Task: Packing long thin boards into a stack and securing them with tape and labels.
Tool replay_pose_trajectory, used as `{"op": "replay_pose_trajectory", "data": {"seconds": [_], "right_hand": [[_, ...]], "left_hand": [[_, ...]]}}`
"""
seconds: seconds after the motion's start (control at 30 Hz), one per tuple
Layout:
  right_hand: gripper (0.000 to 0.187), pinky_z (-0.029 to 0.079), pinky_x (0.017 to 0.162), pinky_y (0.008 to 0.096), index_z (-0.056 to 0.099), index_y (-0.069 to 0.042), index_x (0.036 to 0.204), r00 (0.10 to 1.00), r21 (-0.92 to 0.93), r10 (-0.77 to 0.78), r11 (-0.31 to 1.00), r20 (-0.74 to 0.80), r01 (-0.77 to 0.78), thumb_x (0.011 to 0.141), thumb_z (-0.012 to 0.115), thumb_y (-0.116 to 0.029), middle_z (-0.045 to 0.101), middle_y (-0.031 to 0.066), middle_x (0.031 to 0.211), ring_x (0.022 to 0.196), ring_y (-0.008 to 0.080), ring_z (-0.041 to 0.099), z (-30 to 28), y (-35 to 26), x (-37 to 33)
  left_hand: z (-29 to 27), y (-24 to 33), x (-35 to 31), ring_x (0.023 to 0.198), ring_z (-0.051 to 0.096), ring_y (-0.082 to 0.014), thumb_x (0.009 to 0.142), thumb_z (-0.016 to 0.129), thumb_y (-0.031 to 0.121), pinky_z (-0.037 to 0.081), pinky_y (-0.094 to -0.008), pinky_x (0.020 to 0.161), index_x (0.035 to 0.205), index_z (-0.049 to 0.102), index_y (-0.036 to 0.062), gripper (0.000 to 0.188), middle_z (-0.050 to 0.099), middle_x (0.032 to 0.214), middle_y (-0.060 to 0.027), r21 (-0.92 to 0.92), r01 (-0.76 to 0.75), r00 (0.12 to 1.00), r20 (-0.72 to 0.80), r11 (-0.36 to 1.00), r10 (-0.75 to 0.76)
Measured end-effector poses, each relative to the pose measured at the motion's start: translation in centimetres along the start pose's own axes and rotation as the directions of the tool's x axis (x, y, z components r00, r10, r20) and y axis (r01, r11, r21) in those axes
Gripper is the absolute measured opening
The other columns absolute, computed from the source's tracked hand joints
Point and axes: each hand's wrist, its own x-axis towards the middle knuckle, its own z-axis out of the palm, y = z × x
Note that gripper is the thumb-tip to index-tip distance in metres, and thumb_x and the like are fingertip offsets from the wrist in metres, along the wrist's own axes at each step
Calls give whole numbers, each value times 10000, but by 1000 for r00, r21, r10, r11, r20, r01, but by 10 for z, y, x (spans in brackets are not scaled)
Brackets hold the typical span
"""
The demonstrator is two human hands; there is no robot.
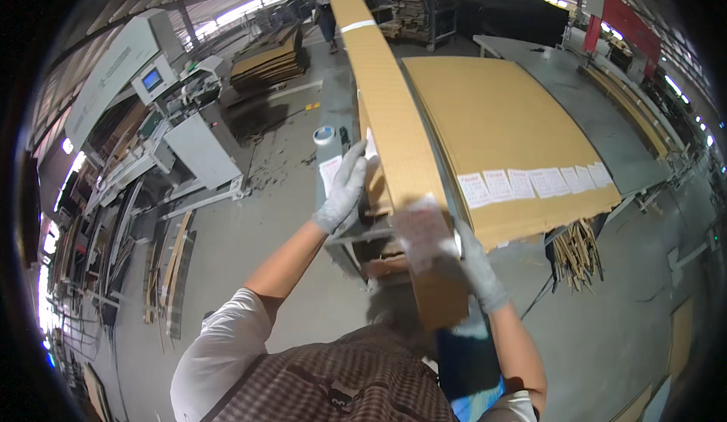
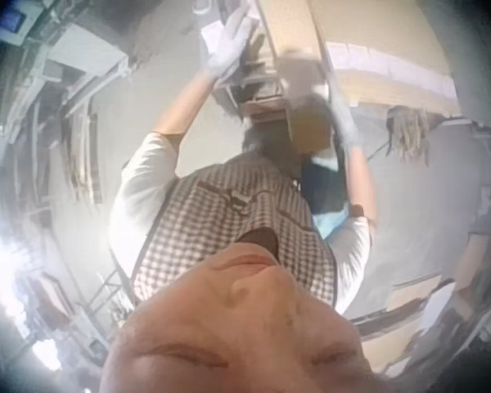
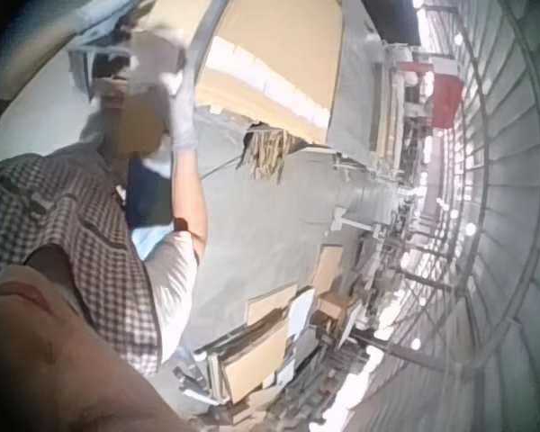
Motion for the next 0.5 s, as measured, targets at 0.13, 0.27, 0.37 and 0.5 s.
{"op": "replay_pose_trajectory", "data": {"seconds": [0.13, 0.27, 0.37, 0.5], "right_hand": [[705, 454, 977, 322, 392, 14, 1406, 978, 476, 204, 857, 34, -195, 825, 720, -214, 571, 135, 1268, 1138, 214, 560, -14, -24, 114], [693, 468, 958, 318, 420, 40, 1381, 966, 390, 236, 884, 107, -259, 820, 720, -235, 581, 146, 1267, 1135, 202, 565, -25, 12, 218], [714, 467, 952, 313, 437, 32, 1379, 888, 400, 411, 792, 208, -461, 805, 735, -272, 586, 151, 1263, 1119, 205, 575, -25, 39, 260], [662, 465, 949, 320, 524, 6, 1329, 930, 2, 297, 952, 217, -305, 791, 748, -309, 635, 148, 1198, 1085, 201, 599, 1, 79, 271]], "left_hand": [[7, -53, 32, 1057, 544, -393, 881, 567, 213, 410, -472, 955, 1028, 622, -5, 269, 599, 1038, -235, 497, -200, 954, 293, 845, 54], [7, -60, 28, 1008, 526, -373, 759, 641, 96, 431, -457, 885, 1052, 576, 40, 305, 568, 1022, -163, 501, -412, 910, 272, 761, 313], [1, -45, 32, 945, 546, -379, 753, 613, 23, 438, -468, 855, 1018, 566, 12, 270, 576, 966, -170, 437, -398, 908, 313, 807, 278], [-2, -46, 32, 921, 551, -388, 754, 618, 52, 458, -466, 802, 988, 603, -15, 244, 576, 955, -182, 361, -297, 945, 241, 884, 219]]}}
